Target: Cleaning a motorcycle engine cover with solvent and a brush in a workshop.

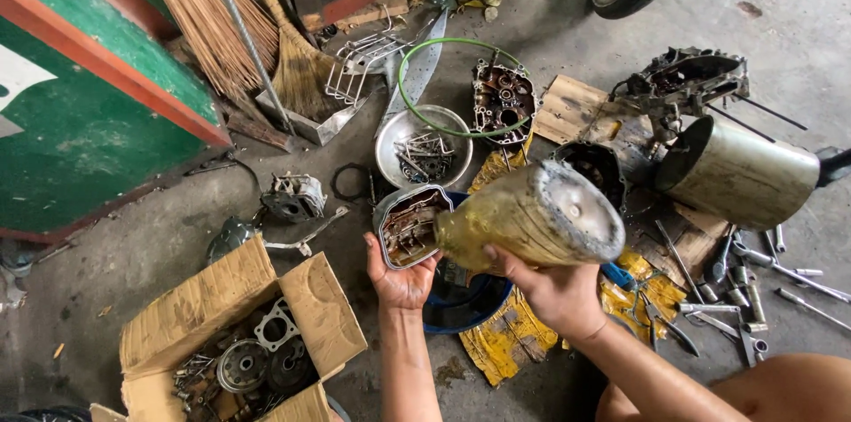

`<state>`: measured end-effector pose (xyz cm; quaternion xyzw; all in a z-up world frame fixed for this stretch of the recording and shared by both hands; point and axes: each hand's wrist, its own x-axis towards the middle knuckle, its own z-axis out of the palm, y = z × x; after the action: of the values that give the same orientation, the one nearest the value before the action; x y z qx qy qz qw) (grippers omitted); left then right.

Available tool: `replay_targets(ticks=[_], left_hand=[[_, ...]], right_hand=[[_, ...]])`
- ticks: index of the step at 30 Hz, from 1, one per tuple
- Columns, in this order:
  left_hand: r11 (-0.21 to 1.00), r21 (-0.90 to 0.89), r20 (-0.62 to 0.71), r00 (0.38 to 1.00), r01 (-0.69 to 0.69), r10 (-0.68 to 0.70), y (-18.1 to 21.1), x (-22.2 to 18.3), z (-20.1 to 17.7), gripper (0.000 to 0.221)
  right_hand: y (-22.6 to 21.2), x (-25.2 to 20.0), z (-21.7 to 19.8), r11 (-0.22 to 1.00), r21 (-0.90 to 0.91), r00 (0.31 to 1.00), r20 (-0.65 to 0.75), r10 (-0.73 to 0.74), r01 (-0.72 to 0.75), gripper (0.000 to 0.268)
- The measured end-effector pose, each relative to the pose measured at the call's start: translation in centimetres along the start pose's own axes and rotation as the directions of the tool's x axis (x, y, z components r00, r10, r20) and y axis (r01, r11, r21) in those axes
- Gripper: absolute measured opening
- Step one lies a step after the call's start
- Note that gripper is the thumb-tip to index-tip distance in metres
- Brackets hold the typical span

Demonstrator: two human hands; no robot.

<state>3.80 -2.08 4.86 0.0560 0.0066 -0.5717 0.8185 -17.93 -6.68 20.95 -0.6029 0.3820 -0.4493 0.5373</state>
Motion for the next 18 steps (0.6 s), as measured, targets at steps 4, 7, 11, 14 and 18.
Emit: replay_targets(ticks=[4, 7, 11, 14, 18], left_hand=[[0.999, 0.052, -0.031, 0.999, 0.005, -0.004, -0.7, -0.3, 3.4, 0.068], [0.999, 0.045, -0.015, 1.000, 0.014, -0.013, -1.2, -0.5, 5.0, 0.063], [0.999, 0.038, -0.221, 0.975, -0.028, 0.036, -2.1, -0.4, 6.5, 0.061], [0.998, -0.054, -0.174, 0.984, 0.023, -0.032, -2.8, -0.4, 7.0, 0.058], [0.990, -0.121, -0.171, 0.981, 0.068, -0.088, -3.6, -0.3, 7.9, 0.059]], right_hand=[[-2.3, 0.2, 0.7, 0.995, -0.042, 0.995, 0.048, -0.086, 0.088, 0.044], [-1.8, 0.3, 0.3, 0.918, -0.266, 0.948, 0.199, -0.247, 0.295, 0.034], [-1.9, 0.2, 1.4, 0.996, 0.080, 0.997, 0.059, -0.056, 0.051, 0.050], [-1.9, 0.5, 1.5, 0.976, 0.214, 0.999, 0.024, 0.038, -0.043, 0.046], [-0.7, 0.6, 1.5, 0.987, 0.158, 0.999, 0.009, 0.036, -0.037, 0.037]])
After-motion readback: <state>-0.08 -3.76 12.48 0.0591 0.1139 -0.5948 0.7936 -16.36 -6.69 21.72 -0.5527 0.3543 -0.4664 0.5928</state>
